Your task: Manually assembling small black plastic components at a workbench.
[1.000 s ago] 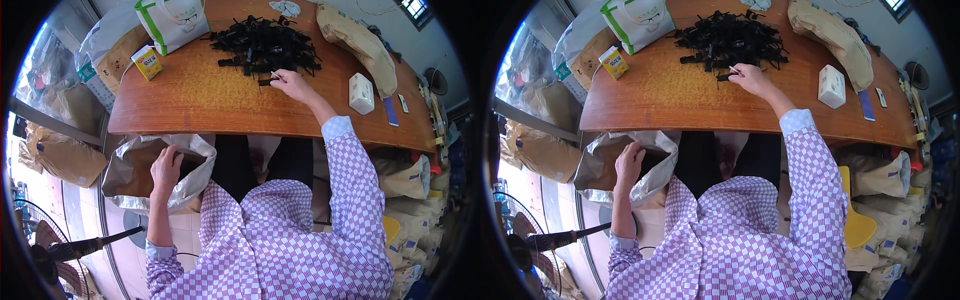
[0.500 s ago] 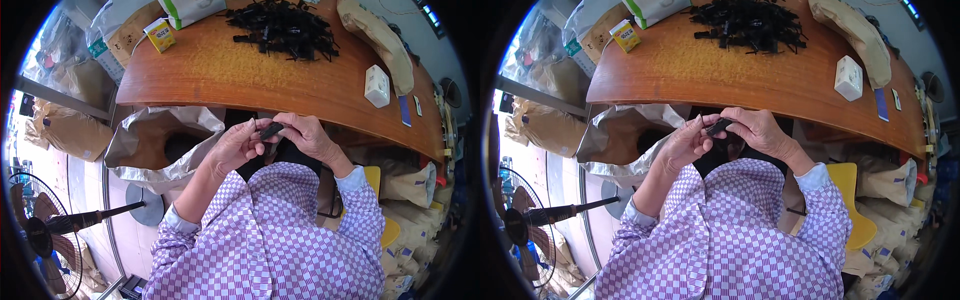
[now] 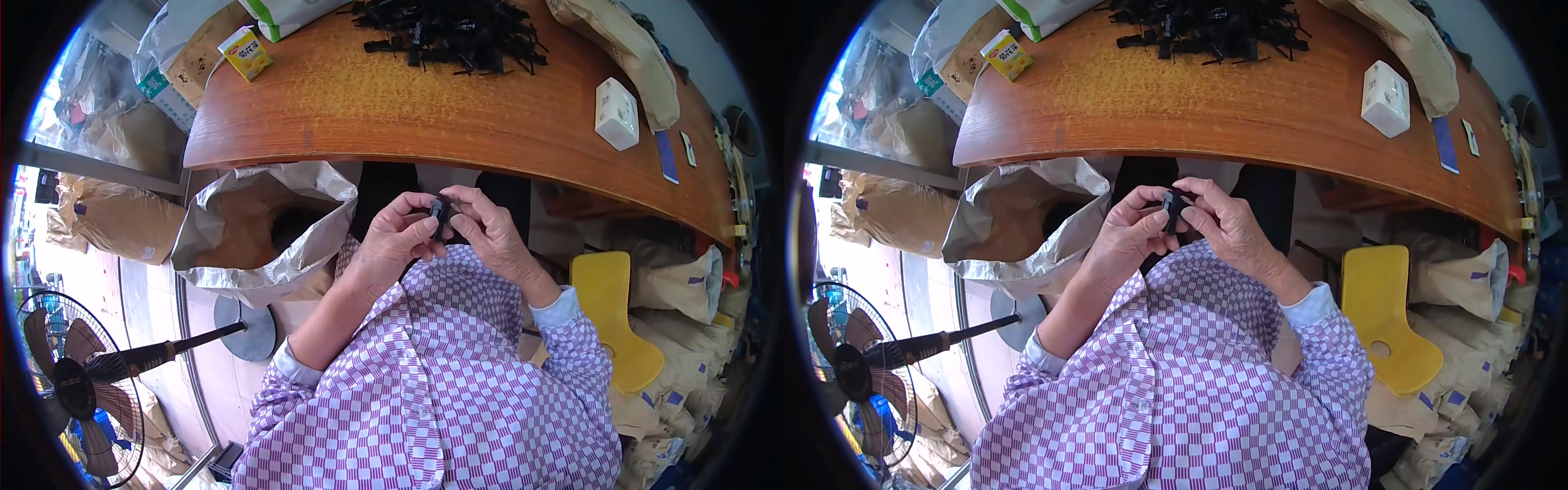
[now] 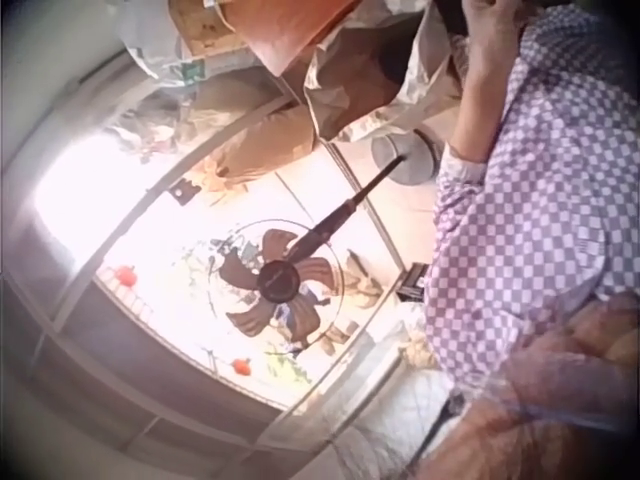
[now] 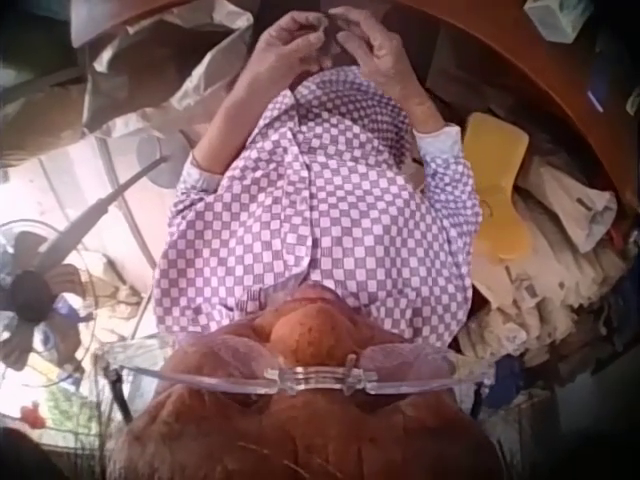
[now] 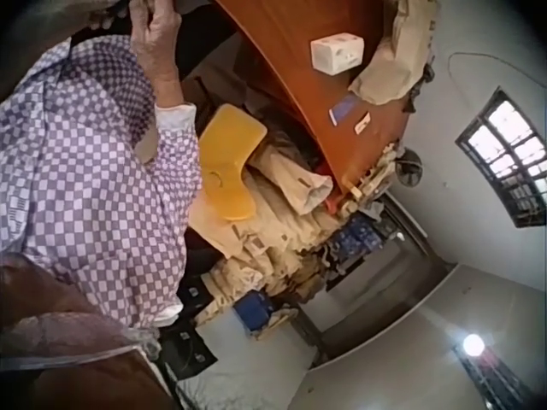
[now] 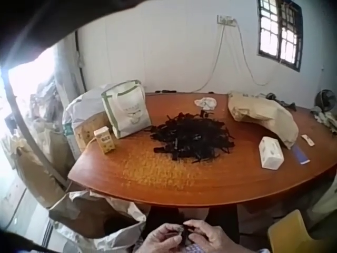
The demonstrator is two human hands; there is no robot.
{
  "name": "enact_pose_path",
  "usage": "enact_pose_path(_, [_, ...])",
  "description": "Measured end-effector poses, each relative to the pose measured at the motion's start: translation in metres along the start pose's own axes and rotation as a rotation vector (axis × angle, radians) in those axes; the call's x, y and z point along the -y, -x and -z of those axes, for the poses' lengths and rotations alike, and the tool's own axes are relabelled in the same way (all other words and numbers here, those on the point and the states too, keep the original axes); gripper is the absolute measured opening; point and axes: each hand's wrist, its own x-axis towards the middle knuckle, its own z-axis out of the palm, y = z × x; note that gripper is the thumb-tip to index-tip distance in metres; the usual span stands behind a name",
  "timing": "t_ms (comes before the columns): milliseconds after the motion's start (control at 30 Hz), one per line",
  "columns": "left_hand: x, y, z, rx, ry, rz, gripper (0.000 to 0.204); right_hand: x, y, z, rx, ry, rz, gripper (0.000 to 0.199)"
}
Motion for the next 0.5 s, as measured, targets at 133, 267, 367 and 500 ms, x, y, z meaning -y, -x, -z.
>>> enact_pose_path(133, [0.005,0.001,-0.004,-0.074,-0.321,-0.176,0.028,-0.005,0.013,-0.017,-0.063,-0.351,-0.273,0.038])
enact_pose_path(267, [0.016,0.002,-0.004,-0.191,-0.626,-0.321,0.034,0.003,0.015,-0.035,-0.122,-0.569,-0.348,0.038])
enact_pose_path(367, [0.019,0.004,-0.005,-0.25,-0.766,-0.399,0.035,0.002,0.015,-0.041,-0.125,-0.54,-0.346,0.035])
enact_pose_path(500, [0.02,0.004,-0.004,-0.291,-0.881,-0.447,0.034,-0.007,0.016,-0.051,-0.175,-0.528,-0.326,0.032])
